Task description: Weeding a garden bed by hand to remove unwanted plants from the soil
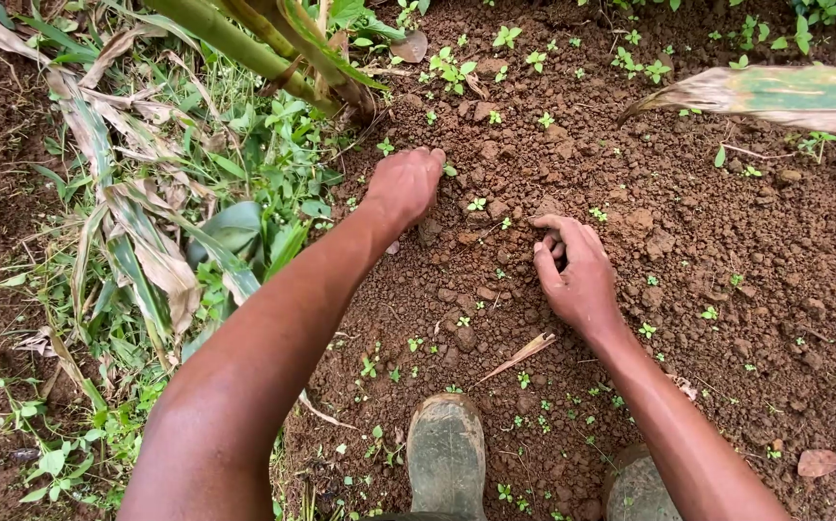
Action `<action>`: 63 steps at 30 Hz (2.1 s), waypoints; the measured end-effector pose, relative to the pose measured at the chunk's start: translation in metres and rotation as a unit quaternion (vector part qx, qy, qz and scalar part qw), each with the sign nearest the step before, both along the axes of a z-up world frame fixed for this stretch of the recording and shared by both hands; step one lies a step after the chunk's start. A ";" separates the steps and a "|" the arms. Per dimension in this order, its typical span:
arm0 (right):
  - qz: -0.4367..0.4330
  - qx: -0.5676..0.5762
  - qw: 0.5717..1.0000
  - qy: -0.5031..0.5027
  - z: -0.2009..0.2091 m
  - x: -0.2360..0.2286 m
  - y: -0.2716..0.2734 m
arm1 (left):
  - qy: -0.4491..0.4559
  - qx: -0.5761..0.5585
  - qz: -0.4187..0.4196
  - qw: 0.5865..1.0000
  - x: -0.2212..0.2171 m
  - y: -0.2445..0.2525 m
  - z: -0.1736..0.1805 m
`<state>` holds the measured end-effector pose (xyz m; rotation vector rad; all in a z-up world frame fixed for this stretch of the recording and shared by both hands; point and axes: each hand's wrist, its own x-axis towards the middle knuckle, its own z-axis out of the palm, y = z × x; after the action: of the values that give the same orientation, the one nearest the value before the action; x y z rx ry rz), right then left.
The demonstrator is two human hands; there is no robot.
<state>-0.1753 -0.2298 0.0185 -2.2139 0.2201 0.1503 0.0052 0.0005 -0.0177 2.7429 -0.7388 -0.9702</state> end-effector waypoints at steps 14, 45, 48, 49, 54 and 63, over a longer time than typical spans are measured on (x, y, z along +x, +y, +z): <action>-0.002 -0.005 1.000 -0.020 -0.011 -0.001 0.000 | -0.039 0.086 0.123 0.988 0.006 0.094 0.026; 0.211 -0.217 0.947 0.111 0.034 0.090 0.042 | 0.129 0.083 -0.003 0.988 -0.009 0.075 0.019; 0.275 -0.262 0.924 0.042 0.027 0.091 0.037 | 0.160 0.082 0.043 0.983 -0.016 0.078 0.026; 0.278 -0.259 0.924 0.048 0.032 0.091 0.038 | 0.175 0.084 0.038 0.980 -0.017 0.082 0.016; 0.196 -0.151 0.955 0.161 0.034 0.088 0.042 | 0.192 0.157 -0.034 0.968 -0.034 0.087 0.012; 0.174 -0.048 0.983 -0.008 0.041 0.077 0.031 | 0.087 0.150 -0.089 0.981 -0.040 0.103 -0.054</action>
<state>-0.0981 -0.1986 0.0593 -2.3337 -0.1759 0.3185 -0.0352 0.1035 -0.0721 2.8217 -0.8830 -1.4489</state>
